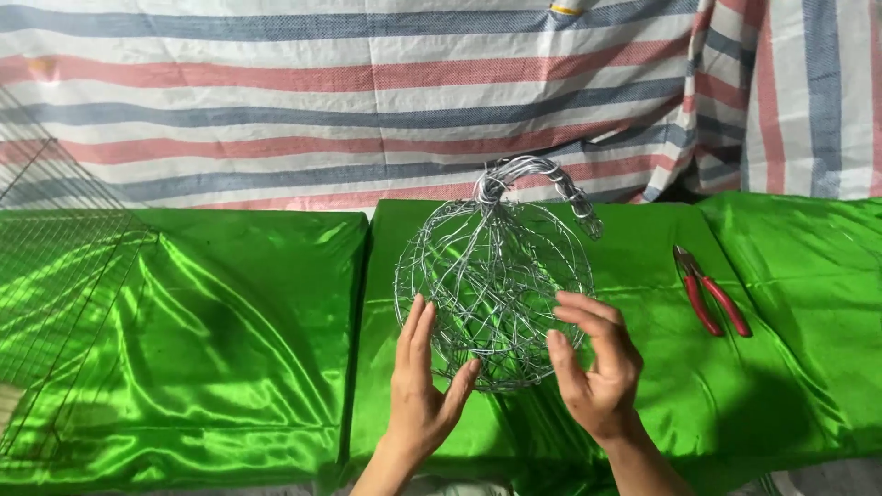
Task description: Inspecting a wire mesh bird sculpture by rotating it and checking the wire structure with hands.
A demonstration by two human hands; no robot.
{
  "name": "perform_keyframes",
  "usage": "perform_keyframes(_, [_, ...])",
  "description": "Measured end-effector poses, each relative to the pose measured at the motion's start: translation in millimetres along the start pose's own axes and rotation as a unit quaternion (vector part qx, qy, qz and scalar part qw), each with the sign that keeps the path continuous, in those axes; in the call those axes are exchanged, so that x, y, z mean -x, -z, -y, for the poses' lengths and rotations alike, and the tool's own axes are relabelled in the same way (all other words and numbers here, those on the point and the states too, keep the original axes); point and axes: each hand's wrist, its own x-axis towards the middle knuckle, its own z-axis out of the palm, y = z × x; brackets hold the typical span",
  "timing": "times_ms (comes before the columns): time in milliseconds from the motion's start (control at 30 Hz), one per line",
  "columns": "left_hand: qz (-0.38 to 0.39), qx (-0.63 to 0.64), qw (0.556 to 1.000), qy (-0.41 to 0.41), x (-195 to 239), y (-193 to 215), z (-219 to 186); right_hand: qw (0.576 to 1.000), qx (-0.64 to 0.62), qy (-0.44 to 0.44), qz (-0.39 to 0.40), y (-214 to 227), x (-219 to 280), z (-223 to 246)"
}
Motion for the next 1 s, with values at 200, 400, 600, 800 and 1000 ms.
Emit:
perform_keyframes(200, [0.011,0.02,1.0,0.013,-4.2,7.5,1.9,0.998,0.036,0.036,0.038,-11.5,-20.7,21.2])
perform_keyframes(400, [0.012,0.023,1.0,0.015,-7.5,9.7,1.2,0.996,0.045,0.043,0.069,-20.7,-25.7,21.4])
perform_keyframes(600, [-0.06,-0.03,0.997,-0.047,-12.8,1.1,-1.4,0.989,0.072,0.094,0.086,-24.4,-19.7,16.3])
perform_keyframes(800, [-0.109,-0.103,0.984,-0.1,-46.2,-11.8,-3.7,0.989,0.058,0.109,0.084,-24.3,-15.2,8.8])
perform_keyframes(1000, [-0.084,-0.087,0.989,-0.085,-64.1,-15.6,-8.6,0.989,0.045,0.128,0.063,-27.1,-9.1,1.1])
